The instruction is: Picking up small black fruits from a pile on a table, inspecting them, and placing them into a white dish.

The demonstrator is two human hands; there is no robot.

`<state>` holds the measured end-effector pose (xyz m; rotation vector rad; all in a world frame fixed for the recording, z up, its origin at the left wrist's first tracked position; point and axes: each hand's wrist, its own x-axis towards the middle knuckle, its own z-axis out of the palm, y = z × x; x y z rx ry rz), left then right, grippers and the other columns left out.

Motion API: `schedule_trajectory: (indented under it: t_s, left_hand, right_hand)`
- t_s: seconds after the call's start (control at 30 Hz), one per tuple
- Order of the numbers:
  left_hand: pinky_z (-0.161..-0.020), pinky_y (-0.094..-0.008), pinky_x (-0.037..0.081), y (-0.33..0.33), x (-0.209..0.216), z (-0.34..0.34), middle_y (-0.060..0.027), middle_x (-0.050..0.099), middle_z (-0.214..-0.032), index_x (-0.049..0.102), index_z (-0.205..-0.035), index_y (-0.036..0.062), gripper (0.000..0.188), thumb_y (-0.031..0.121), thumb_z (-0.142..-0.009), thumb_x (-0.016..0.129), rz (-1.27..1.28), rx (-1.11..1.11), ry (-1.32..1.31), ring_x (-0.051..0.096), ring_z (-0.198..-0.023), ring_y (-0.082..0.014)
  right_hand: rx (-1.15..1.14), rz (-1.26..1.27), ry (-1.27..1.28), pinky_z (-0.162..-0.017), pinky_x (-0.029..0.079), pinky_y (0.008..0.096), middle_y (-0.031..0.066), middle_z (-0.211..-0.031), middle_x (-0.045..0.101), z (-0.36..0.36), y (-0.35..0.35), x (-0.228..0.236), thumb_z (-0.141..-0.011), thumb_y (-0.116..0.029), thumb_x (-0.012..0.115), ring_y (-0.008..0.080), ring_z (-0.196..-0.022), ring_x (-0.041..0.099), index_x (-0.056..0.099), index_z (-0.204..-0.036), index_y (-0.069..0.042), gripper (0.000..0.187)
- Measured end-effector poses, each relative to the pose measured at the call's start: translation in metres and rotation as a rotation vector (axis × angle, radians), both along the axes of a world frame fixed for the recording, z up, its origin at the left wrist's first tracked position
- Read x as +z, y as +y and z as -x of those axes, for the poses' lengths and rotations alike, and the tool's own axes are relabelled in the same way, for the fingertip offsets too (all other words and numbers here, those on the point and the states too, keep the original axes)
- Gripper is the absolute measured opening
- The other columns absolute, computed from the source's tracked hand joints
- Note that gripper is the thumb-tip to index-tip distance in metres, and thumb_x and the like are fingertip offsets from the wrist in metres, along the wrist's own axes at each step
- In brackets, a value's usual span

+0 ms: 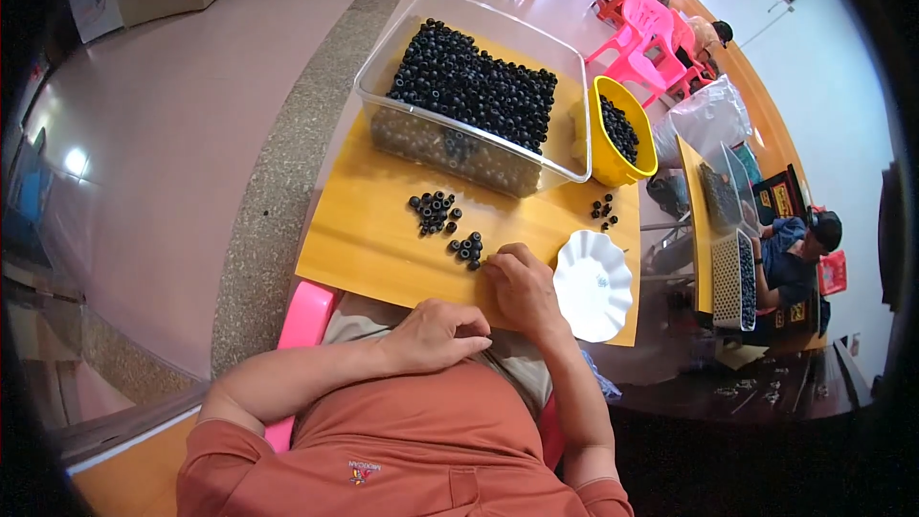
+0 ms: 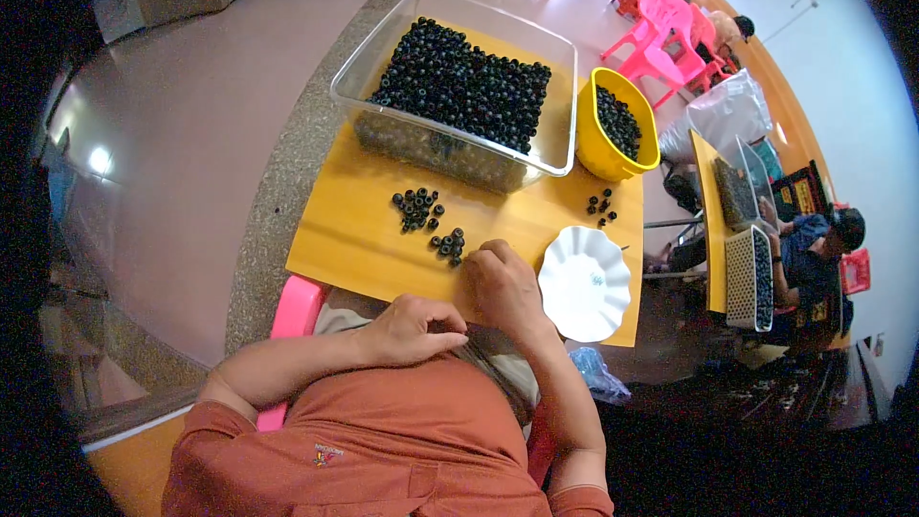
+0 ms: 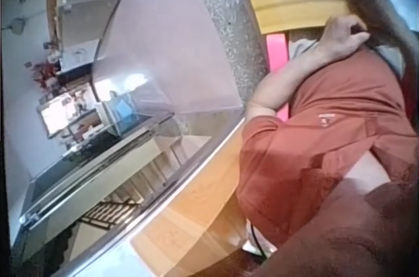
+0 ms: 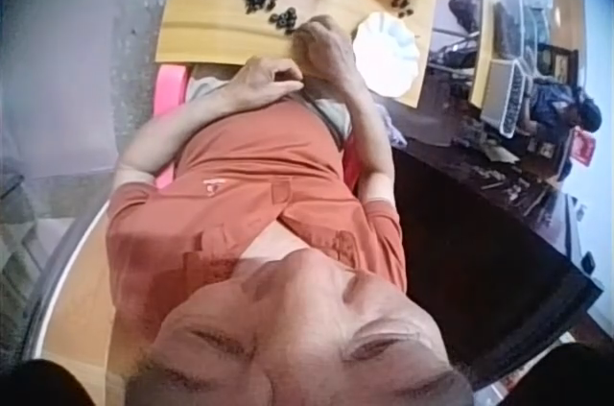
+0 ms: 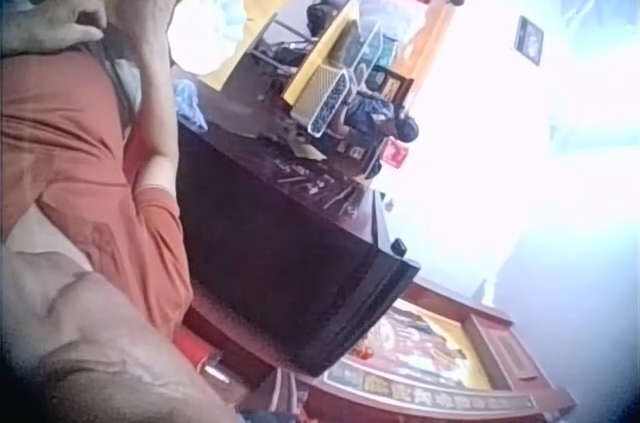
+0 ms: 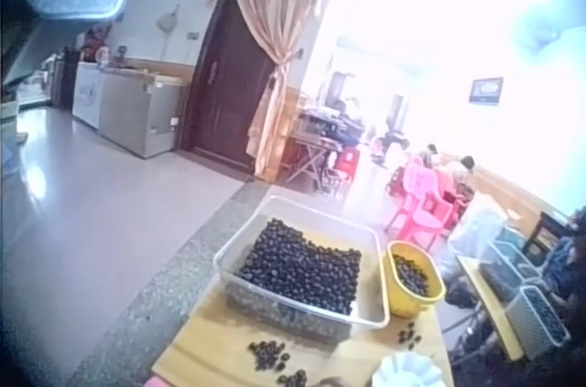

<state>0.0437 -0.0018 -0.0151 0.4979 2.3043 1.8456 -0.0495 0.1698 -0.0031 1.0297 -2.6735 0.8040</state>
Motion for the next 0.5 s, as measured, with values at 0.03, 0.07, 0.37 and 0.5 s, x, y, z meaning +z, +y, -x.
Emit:
schedule_trajectory:
  t_s: [0.03, 0.07, 0.37, 0.5]
  left_hand:
    - [-0.07, -0.0306, 0.052, 0.0, 0.001, 0.0, -0.013, 0.07, -0.083, 0.069, -0.09, 0.0027, 0.019, 0.019, -0.08, 0.07, -0.003, 0.003, -0.019, 0.068, -0.076, -0.0209]
    - [-0.07, -0.0306, 0.052, 0.001, 0.001, 0.001, -0.013, 0.07, -0.083, 0.069, -0.09, 0.0027, 0.019, 0.019, -0.08, 0.07, -0.004, 0.002, -0.022, 0.068, -0.076, -0.0209]
    - [-0.068, -0.0345, 0.052, 0.0, -0.002, 0.002, -0.0143, 0.068, -0.078, 0.066, -0.087, 0.0009, 0.019, 0.018, -0.08, 0.068, -0.049, 0.021, 0.019, 0.067, -0.073, -0.0252]
    - [-0.068, -0.0344, 0.052, 0.0, -0.001, 0.002, -0.0143, 0.068, -0.078, 0.066, -0.087, 0.0012, 0.018, 0.018, -0.08, 0.069, -0.039, 0.022, 0.026, 0.067, -0.073, -0.025]
  right_hand:
    - [-0.008, 0.018, -0.017, -0.069, 0.052, 0.038, 0.0122, -0.089, 0.064, 0.001, 0.001, -0.001, -0.077, -0.003, 0.068, 0.0318, -0.079, 0.064, 0.066, -0.087, -0.002, 0.01]
    - [-0.008, 0.018, -0.019, -0.069, 0.052, 0.038, 0.0122, -0.089, 0.064, 0.002, 0.002, -0.002, -0.077, -0.003, 0.068, 0.0318, -0.079, 0.064, 0.066, -0.087, -0.002, 0.01]
    - [0.026, 0.069, 0.045, -0.067, 0.053, 0.036, 0.0119, -0.092, 0.063, 0.0, -0.006, 0.01, -0.073, -0.005, 0.072, 0.0299, -0.08, 0.064, 0.066, -0.087, -0.002, 0.015]
    - [0.076, 0.054, 0.053, -0.062, 0.052, 0.0361, 0.0106, -0.091, 0.063, -0.003, -0.009, 0.005, -0.072, -0.01, 0.074, 0.0282, -0.074, 0.065, 0.067, -0.088, -0.004, 0.018]
